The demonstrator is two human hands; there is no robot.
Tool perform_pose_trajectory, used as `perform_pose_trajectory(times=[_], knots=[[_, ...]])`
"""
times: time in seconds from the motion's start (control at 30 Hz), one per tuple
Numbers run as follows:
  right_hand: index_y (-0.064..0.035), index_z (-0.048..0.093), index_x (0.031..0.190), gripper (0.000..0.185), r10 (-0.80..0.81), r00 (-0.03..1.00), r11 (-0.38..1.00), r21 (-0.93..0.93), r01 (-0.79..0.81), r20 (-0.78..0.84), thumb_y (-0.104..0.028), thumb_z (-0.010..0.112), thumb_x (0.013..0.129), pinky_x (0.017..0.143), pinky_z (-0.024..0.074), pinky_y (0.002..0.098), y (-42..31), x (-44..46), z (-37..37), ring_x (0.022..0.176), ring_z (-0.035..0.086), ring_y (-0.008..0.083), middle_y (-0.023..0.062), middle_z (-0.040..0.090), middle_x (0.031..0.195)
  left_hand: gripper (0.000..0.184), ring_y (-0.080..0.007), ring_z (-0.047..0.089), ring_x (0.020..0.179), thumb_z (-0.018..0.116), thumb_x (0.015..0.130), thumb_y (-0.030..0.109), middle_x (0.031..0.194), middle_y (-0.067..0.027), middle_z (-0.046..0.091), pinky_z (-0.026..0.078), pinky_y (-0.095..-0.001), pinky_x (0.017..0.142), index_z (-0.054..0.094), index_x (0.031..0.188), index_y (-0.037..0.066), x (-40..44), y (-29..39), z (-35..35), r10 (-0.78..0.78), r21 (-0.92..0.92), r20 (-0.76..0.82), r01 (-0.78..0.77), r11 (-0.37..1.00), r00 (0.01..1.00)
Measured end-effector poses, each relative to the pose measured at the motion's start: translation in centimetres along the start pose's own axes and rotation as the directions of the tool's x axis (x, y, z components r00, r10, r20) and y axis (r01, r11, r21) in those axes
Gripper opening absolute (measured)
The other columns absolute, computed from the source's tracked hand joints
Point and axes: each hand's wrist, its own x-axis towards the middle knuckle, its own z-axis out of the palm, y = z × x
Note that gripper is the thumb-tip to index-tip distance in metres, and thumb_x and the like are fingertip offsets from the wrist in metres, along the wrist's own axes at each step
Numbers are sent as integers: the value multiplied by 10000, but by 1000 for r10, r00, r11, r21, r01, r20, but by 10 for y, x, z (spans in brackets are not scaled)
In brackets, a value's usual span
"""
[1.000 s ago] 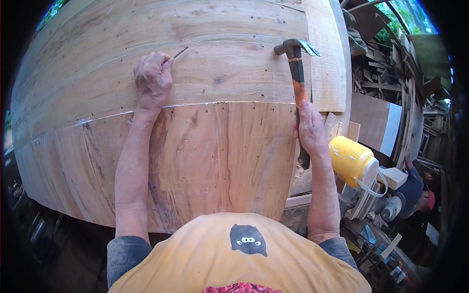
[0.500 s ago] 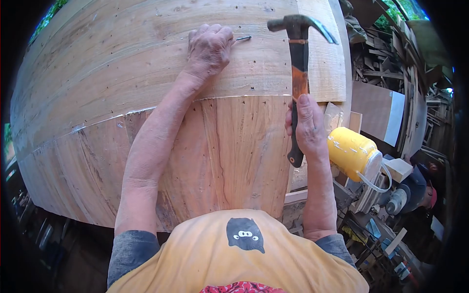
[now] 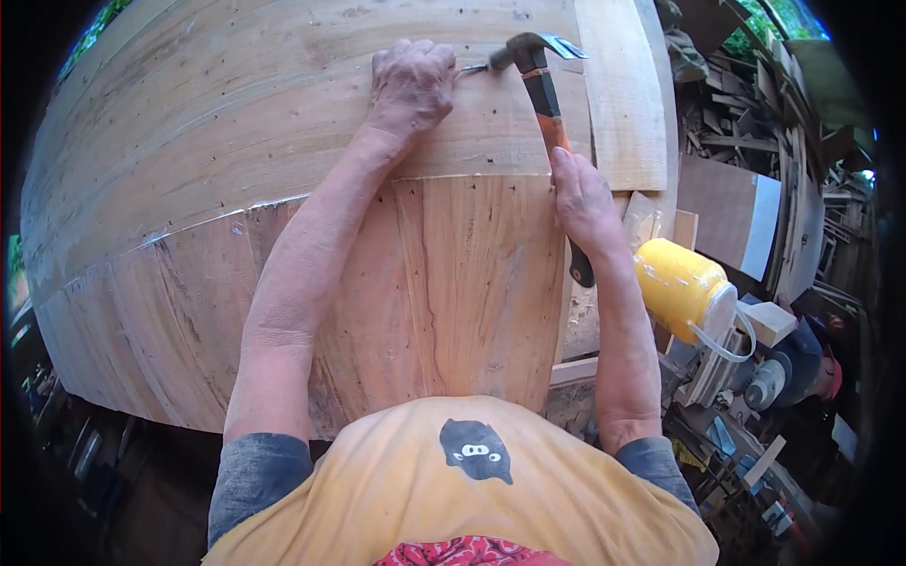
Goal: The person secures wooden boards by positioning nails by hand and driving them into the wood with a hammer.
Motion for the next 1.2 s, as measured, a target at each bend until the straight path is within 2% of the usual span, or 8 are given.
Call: perform_pose_trajectory(times=[0.13,0.2,0.27,0.37,0.43,0.8,0.9,1.2], knots=[[-56,552,952,507,140,990,925,351,-144,37,-523,421,1099,498,419,258,-24,-31,-6,522,517,111,25,535,659,89,-254,599,891,690,899,177,840,-41,631,420,-418,817,651,852,112,2,-1,-1,-7,7,-20,7,1000,1000],[-49,548,972,515,139,990,893,428,-142,38,-530,413,1099,496,413,249,-22,-50,1,524,521,109,25,541,668,90,-263,601,879,671,902,157,832,-59,631,417,-416,805,641,837,103,2,8,-8,-82,27,149,79,997,985],[-58,539,941,497,110,993,892,436,-118,42,-511,418,1104,502,424,262,-20,-67,5,521,520,107,23,546,659,103,-280,605,850,634,911,130,808,-86,626,411,-416,778,619,815,95,-6,21,-12,-129,48,270,120,992,954],[-61,536,931,492,134,989,886,440,-144,55,-503,416,1109,506,427,267,-15,-83,10,521,520,102,19,549,657,89,-285,609,836,647,901,134,796,-83,626,412,-422,769,622,821,102,-41,26,-21,12,-48,-33,-13,999,999],[-60,536,936,493,153,986,878,449,-168,71,-504,413,1110,507,426,264,-11,-89,15,522,520,100,18,549,662,87,-286,611,851,689,881,141,813,-75,631,420,-430,779,628,828,110,-55,13,-37,-41,-22,32,42,999,999],[-48,543,984,479,99,994,884,455,-110,49,-490,410,1113,508,428,264,-31,-73,14,533,521,94,15,535,672,97,-306,626,815,710,893,97,798,-86,657,479,-426,750,644,826,76,-60,-65,-87,-169,-75,-212,157,985,963],[-43,544,990,476,54,992,897,431,-97,111,-485,414,1113,508,429,265,-37,-73,16,538,522,95,16,534,677,98,-317,638,866,723,885,150,836,-87,670,462,-459,818,645,847,103,-74,-107,-113,-246,-36,-123,244,969,961],[-54,537,985,466,-100,963,918,396,-8,252,-480,403,1118,514,423,267,-96,-45,45,551,521,96,23,552,691,67,-279,625,899,705,907,160,848,-48,658,450,-427,838,658,874,127,-78,-114,-111,-140,65,-116,149,987,983]])
